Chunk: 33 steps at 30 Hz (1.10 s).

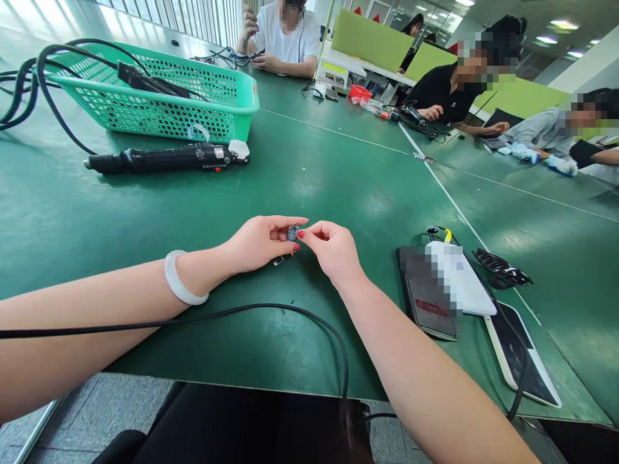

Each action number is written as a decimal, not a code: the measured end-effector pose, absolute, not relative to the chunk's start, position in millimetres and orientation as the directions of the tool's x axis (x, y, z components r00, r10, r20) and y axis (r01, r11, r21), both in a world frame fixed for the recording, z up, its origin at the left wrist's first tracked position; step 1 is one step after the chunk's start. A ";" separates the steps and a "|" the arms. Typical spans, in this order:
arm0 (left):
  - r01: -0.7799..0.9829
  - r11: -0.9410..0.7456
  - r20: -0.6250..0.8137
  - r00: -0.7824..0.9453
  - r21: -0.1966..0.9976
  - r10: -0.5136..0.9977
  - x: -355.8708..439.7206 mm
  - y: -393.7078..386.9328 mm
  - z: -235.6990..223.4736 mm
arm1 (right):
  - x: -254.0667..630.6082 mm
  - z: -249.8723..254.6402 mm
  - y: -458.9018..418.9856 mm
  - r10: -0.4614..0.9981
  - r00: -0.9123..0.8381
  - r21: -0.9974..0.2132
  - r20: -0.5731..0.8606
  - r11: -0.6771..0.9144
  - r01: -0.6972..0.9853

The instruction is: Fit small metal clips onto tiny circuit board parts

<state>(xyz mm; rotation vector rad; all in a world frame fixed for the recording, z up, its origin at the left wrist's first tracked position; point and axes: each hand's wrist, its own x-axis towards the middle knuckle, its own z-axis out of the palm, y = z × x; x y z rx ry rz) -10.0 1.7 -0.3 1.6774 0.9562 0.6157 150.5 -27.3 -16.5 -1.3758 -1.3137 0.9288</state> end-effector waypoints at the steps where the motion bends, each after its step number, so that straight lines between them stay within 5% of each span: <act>1: 0.304 -0.136 -0.056 0.545 0.943 0.836 -10.1 1.7 -0.2 | 149.8 -16.7 -27.5 0.987 0.123 -0.969 0.103 0.072 0.236; 14: 0.400 -0.278 0.009 0.557 0.874 0.830 -12.1 2.6 0.3 | 144.9 -10.0 -33.7 0.966 0.175 -0.892 0.190 0.096 0.443; 24: 0.388 -0.214 -0.040 0.551 0.897 0.833 -11.1 0.3 3.7 | 146.3 -7.7 -35.5 0.943 0.120 -0.788 0.310 0.184 0.587; 33: 0.162 -0.021 -0.076 0.568 0.986 0.820 -9.9 -0.7 6.1 | 156.4 -15.6 -24.6 0.991 0.027 -0.944 0.128 0.113 0.311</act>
